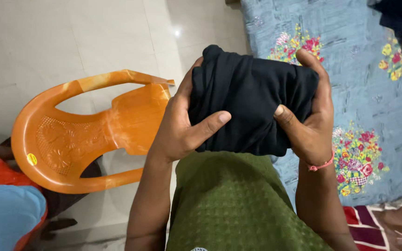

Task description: The person picks up several folded pieces of clothing and a pair of trousers from a bed and stacks them onto a white counter by hand.

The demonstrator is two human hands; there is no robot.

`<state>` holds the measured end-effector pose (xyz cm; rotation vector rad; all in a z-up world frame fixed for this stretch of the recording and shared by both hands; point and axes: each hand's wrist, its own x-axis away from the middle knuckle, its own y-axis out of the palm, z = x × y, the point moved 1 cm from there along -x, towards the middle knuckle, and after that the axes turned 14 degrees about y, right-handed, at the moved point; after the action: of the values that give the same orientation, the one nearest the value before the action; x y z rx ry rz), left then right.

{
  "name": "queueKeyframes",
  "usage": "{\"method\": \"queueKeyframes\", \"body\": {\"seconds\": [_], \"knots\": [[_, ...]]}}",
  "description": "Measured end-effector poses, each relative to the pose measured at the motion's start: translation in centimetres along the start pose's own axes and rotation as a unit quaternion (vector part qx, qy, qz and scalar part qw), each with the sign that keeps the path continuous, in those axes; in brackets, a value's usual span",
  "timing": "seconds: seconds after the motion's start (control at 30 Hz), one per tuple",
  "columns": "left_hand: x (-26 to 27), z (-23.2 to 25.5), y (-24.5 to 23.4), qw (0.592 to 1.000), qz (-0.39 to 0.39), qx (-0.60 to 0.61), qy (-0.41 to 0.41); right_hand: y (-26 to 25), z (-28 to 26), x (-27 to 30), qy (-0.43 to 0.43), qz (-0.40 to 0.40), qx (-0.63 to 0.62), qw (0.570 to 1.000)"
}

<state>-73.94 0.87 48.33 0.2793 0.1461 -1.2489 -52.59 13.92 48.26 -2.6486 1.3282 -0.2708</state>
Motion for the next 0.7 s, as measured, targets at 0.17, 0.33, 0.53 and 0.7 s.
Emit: {"method": "queueKeyframes", "body": {"seconds": [0.17,0.33,0.53,0.7], "knots": [[-3.7,-1.6,-3.4,1.000,0.030,-0.008,0.004,1.8,0.1,-6.4,-0.005,-0.023,0.020,1.000],[-10.0,-3.8,-6.7,0.999,0.045,0.011,-0.008,2.9,0.3,-14.1,-0.033,-0.009,0.069,0.997],[-19.8,-4.8,-10.2,0.999,0.044,-0.002,-0.018,2.8,-1.5,-24.5,-0.002,-0.039,-0.014,0.999],[-26.4,-6.8,-12.9,0.999,0.036,-0.014,-0.008,2.6,-1.8,-32.4,-0.005,-0.031,0.040,0.999]]}}
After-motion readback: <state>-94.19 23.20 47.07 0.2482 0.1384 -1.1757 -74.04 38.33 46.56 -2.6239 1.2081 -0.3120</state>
